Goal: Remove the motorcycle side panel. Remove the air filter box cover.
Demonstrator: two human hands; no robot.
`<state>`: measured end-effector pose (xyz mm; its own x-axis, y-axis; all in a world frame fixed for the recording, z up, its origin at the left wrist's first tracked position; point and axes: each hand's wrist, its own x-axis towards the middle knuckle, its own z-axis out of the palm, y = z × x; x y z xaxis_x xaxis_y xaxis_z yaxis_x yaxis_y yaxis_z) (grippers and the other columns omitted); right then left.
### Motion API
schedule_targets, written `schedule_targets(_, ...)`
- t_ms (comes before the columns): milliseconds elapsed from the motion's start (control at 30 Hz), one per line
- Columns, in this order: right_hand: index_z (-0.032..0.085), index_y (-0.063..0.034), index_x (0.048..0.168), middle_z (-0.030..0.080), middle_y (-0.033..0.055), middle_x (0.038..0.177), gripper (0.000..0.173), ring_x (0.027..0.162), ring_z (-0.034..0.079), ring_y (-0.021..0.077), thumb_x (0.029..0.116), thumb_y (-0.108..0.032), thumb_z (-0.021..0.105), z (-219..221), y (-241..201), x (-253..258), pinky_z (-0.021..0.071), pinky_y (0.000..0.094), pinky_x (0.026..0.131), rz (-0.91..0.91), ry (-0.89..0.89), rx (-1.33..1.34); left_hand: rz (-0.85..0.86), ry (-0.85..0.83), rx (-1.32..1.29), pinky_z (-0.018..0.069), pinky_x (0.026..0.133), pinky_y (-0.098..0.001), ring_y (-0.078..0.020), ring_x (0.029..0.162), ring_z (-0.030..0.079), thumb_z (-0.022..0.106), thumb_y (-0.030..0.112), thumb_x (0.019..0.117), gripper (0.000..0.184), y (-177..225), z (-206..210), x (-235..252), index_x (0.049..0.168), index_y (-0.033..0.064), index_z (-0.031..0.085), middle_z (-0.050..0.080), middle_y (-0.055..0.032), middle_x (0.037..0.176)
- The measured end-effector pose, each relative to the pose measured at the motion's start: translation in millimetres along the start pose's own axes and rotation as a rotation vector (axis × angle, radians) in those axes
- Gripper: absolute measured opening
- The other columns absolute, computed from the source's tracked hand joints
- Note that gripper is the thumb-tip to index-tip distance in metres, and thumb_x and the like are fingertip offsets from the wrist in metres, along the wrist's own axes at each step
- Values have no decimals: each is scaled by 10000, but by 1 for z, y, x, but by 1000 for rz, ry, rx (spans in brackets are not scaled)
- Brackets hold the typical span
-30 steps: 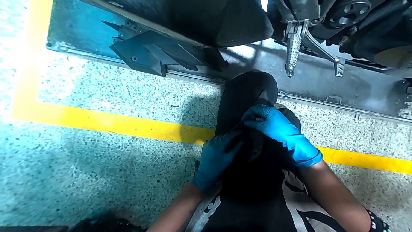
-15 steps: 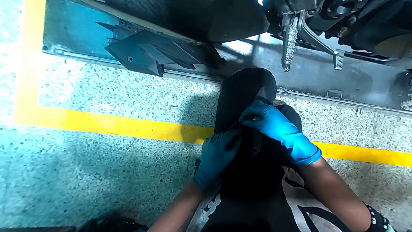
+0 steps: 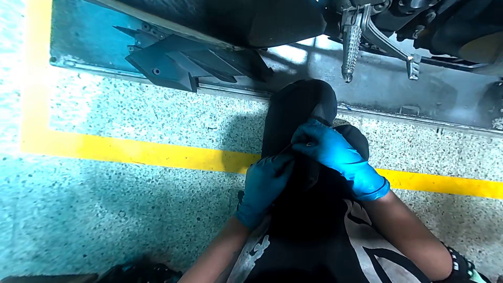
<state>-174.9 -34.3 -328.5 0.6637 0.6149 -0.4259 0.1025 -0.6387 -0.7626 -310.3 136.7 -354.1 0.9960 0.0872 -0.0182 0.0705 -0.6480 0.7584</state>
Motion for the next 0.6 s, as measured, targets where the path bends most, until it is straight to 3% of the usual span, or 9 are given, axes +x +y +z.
schedule_targets(67, 738, -187, 1059, 657, 30, 1097, 152, 940, 657, 170, 915, -228, 764, 1, -2, 0, 563, 436, 799, 11, -1, -27, -13, -7, 5, 601, 752, -394, -142, 819, 732, 675, 227, 944, 166, 0, 1, 2, 1012, 150, 805, 772, -10, 899)
schedule_targets(133, 712, -168, 1078, 654, 52, 1106, 182, 926, 663, 203, 914, -229, 764, 3, -5, 1, 564, 464, 770, 18, 19, -67, -145, -35, -26, 594, 713, -394, -131, 782, 711, 711, 235, 934, 201, 6, -2, 4, 1112, 164, 775, 765, 3, 919)
schedule_targets(233, 681, -156, 1082, 638, 67, 1102, 227, 926, 660, 231, 911, -270, 778, 4, -12, 4, 556, 483, 742, 78, 14, -140, -428, -79, -51, 571, 692, -532, -256, 768, 699, 815, 289, 877, 551, 17, -7, 11, 1367, 152, 604, 736, -74, 904)
schedule_targets(300, 695, -168, 1077, 641, 62, 1114, 194, 946, 658, 226, 926, -271, 761, 1, -13, 6, 555, 484, 768, 97, -17, -129, -576, -126, -94, 568, 721, -535, -258, 800, 696, 871, 322, 827, 708, 17, -11, 17, 1443, 189, 549, 727, -85, 908)
schedule_targets(367, 731, -174, 1097, 664, 56, 1130, 147, 982, 662, 203, 962, -227, 711, -6, -5, 6, 558, 465, 834, 51, -33, -56, -640, -191, -143, 587, 821, -525, -229, 917, 721, 882, 332, 815, 672, 14, -17, 24, 1410, 212, 594, 753, -74, 1015)
schedule_targets(433, 749, -168, 1119, 686, 51, 1122, 154, 1004, 657, 178, 985, -190, 677, -10, 1, 6, 544, 431, 889, 28, -39, 9, -670, -257, -133, 582, 838, -532, -234, 940, 718, 887, 326, 810, 635, 15, -23, 32, 1372, 195, 621, 749, -78, 1033)
schedule_targets(600, 689, -152, 1118, 676, 72, 1087, 202, 942, 670, 241, 942, -236, 742, -2, -10, 7, 554, 500, 801, 120, 6, -108, -626, -364, -11, 558, 764, -580, -293, 859, 695, 857, 372, 843, 468, 17, -28, 45, 1184, 118, 662, 718, -112, 935)
